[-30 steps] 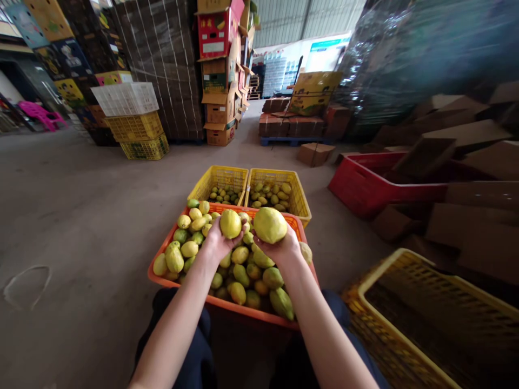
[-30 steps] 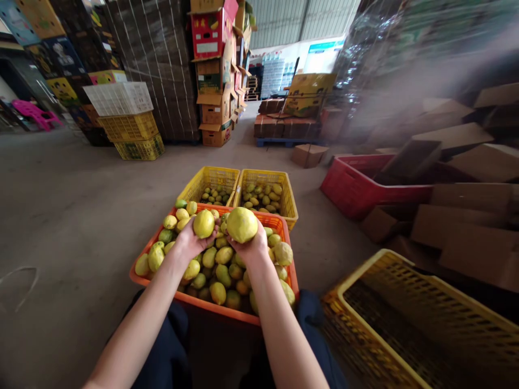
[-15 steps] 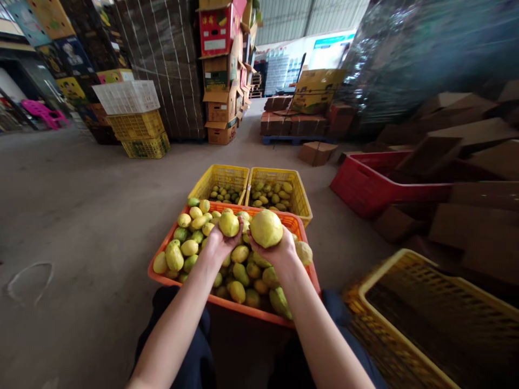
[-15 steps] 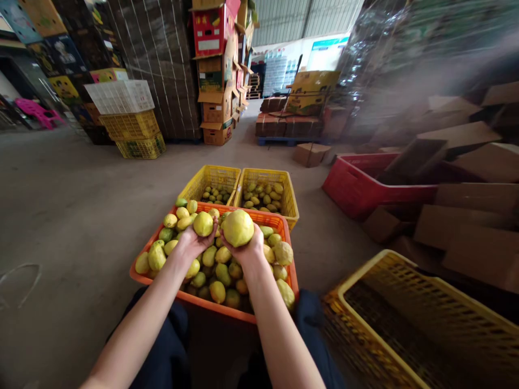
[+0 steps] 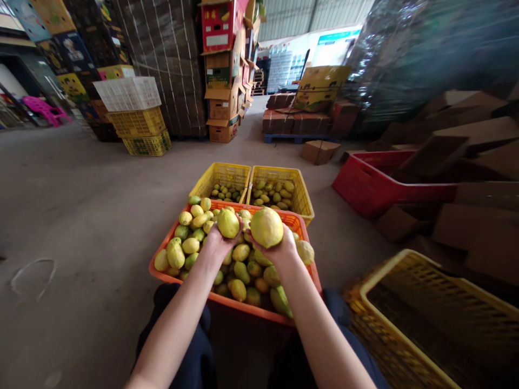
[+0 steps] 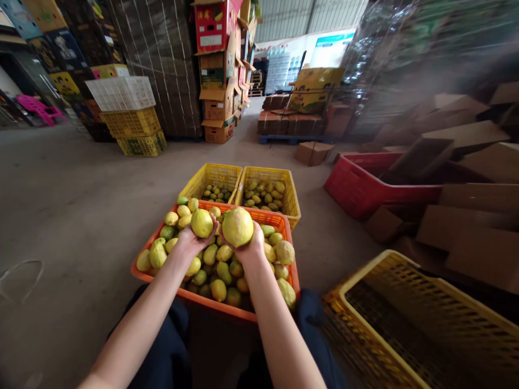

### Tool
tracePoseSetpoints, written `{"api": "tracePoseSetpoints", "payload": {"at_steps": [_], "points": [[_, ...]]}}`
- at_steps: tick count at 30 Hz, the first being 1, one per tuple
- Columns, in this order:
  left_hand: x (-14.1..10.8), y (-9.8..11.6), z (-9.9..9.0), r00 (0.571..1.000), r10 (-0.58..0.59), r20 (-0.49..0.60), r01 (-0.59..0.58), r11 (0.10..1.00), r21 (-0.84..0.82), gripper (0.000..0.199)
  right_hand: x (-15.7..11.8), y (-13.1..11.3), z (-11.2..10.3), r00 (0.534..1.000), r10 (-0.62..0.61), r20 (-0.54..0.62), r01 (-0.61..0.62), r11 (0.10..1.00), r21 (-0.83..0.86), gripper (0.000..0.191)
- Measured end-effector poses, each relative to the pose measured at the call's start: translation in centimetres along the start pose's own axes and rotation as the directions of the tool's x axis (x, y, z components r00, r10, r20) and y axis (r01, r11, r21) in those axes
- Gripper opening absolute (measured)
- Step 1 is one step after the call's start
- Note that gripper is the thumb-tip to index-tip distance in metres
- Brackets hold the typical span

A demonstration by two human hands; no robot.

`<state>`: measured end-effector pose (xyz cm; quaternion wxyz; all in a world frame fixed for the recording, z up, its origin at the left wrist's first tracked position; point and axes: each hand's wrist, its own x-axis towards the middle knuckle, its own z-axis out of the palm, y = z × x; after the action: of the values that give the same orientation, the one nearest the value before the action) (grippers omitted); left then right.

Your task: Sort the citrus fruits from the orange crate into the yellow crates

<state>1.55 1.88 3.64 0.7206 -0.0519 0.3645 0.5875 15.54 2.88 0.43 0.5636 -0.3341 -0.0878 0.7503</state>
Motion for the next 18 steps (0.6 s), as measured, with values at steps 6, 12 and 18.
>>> {"api": "tracePoseSetpoints", "payload": {"at_steps": [6,12,18], "points": [[0.4,0.0,-0.3,0.996,0.068,-0.049,-0.068,0.998,0.001,0.012,-2.3,-0.8,2.4,0.970,0.029,-0.242,-0.019,0.999,0.045,0.013],[0.4,0.0,-0.3,0.999,-0.009,-0.043,0.008,0.999,-0.034,0.016,-3.4,-1.0,2.9,0.946,0.027,-0.323,0.006,0.995,0.101,0.015],[-0.1,-0.2,-0.3,0.995,-0.089,-0.041,0.088,0.996,-0.027,0.027,-3.1,-0.8,2.8,0.954,0.105,-0.280,-0.090,0.994,0.066,0.027]]}}
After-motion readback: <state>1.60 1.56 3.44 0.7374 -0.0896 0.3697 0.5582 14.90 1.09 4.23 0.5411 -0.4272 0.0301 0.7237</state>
